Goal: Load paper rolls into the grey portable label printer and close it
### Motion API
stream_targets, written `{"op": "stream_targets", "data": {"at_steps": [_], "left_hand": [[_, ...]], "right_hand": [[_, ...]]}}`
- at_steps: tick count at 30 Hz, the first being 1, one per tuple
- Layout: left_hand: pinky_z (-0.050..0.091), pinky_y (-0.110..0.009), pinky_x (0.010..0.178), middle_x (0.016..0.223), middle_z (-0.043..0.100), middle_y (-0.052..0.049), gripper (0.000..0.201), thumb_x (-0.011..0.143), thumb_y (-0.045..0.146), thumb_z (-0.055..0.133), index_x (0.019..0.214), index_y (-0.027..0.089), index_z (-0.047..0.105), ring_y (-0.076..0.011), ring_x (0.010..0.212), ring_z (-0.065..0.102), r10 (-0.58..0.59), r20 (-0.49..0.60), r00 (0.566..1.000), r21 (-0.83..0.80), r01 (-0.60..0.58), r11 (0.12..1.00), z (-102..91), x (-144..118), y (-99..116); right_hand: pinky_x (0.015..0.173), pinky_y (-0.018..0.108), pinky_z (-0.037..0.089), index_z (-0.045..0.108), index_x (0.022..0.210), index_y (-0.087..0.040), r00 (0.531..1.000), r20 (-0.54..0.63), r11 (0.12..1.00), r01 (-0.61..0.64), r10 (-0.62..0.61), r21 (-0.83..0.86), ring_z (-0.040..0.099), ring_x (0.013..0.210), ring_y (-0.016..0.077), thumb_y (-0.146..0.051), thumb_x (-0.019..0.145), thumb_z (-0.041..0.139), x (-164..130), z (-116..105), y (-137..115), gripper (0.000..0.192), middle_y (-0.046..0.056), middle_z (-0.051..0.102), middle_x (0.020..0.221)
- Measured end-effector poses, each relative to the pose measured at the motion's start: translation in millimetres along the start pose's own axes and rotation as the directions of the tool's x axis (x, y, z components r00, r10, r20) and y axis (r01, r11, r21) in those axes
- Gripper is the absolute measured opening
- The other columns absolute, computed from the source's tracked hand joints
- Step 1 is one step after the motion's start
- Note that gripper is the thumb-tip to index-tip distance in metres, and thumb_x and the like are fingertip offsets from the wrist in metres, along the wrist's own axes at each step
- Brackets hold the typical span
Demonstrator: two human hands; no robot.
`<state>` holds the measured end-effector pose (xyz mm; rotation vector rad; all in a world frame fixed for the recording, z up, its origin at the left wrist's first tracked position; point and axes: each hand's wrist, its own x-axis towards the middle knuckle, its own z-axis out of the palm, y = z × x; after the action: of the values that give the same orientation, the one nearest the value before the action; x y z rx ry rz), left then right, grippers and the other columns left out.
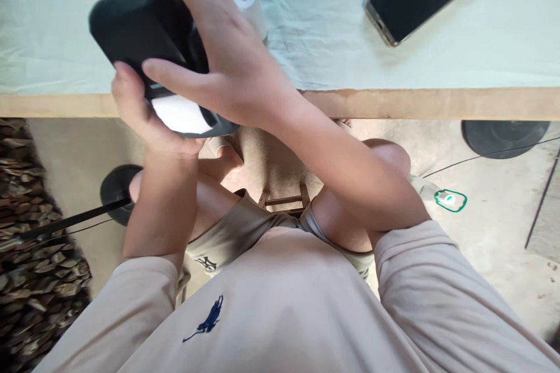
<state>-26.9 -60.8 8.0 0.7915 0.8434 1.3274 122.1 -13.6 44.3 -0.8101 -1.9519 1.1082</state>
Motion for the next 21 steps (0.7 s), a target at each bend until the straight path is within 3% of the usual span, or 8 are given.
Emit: {"op": "stream_targets", "data": {"at_steps": [3,7,12,17,21], "left_hand": [[0.032,-0.046,0.13,0.122,0.071,-0.006,0.058,0.081,0.067,0.064,0.12,0.024,0.067,-0.0311,0.155,0.03,0.073,0.082,0.994,0.013,-0.074,0.997,-3.1,1.1,2.6],[0.028,-0.047,0.132,0.122,0.071,-0.005,0.051,0.084,0.062,0.065,0.114,0.021,0.069,-0.0311,0.155,0.029,0.033,0.141,0.989,-0.056,-0.026,0.998,-3.3,1.9,9.0],[0.025,-0.045,0.133,0.119,0.072,-0.004,0.041,0.094,0.053,0.054,0.108,0.02,0.073,-0.0316,0.15,0.035,-0.021,0.11,0.994,-0.104,0.032,0.994,-8.2,4.7,7.5],[0.027,-0.047,0.132,0.11,0.075,-0.001,0.038,0.09,0.054,0.057,0.105,0.023,0.073,-0.032,0.147,0.037,-0.083,0.024,0.996,-0.058,0.084,0.995,-18.8,7.3,-2.1],[0.029,-0.05,0.13,0.115,0.075,-0.001,0.039,0.09,0.055,0.056,0.105,0.022,0.072,-0.0332,0.15,0.034,-0.121,0.092,0.988,-0.061,0.127,0.99,-15.7,7.1,-1.5]], "right_hand": [[0.132,0.022,0.03,0.032,0.143,-0.005,0.999,-0.005,0.999,-0.036,0.036,-0.008,0.037,0.145,0.0104,-0.045,0.08,0.056,0.3,-0.4,0.3,0.078,0.01,0.04,0.15],[0.128,0.026,0.038,0.039,0.141,-0.004,0.997,-0.004,0.997,-0.075,0.075,-0.025,0.043,0.138,0.0138,-0.047,0.08,0.056,-3.1,-4.0,-4.0,0.076,0.011,0.046,0.142],[0.111,0.026,0.045,0.056,0.131,-0.007,0.994,-0.1,0.957,-0.074,0.048,-0.28,0.053,0.129,0.0117,-0.046,0.093,0.04,-10.7,-19.8,-27.6,0.057,0.004,0.055,0.132],[0.107,0.022,0.044,0.055,0.134,-0.008,0.989,0.131,0.941,-0.019,0.067,-0.339,0.054,0.124,0.01,-0.029,0.084,0.049,-10.1,-33.1,-35.3,0.055,0.002,0.055,0.131],[0.11,0.025,0.042,0.053,0.134,-0.011,0.975,0.215,0.887,0.149,-0.058,-0.437,0.05,0.126,0.0126,-0.03,0.076,0.061,-9.2,-37.3,-28.4,0.062,0.003,0.053,0.135]]}}
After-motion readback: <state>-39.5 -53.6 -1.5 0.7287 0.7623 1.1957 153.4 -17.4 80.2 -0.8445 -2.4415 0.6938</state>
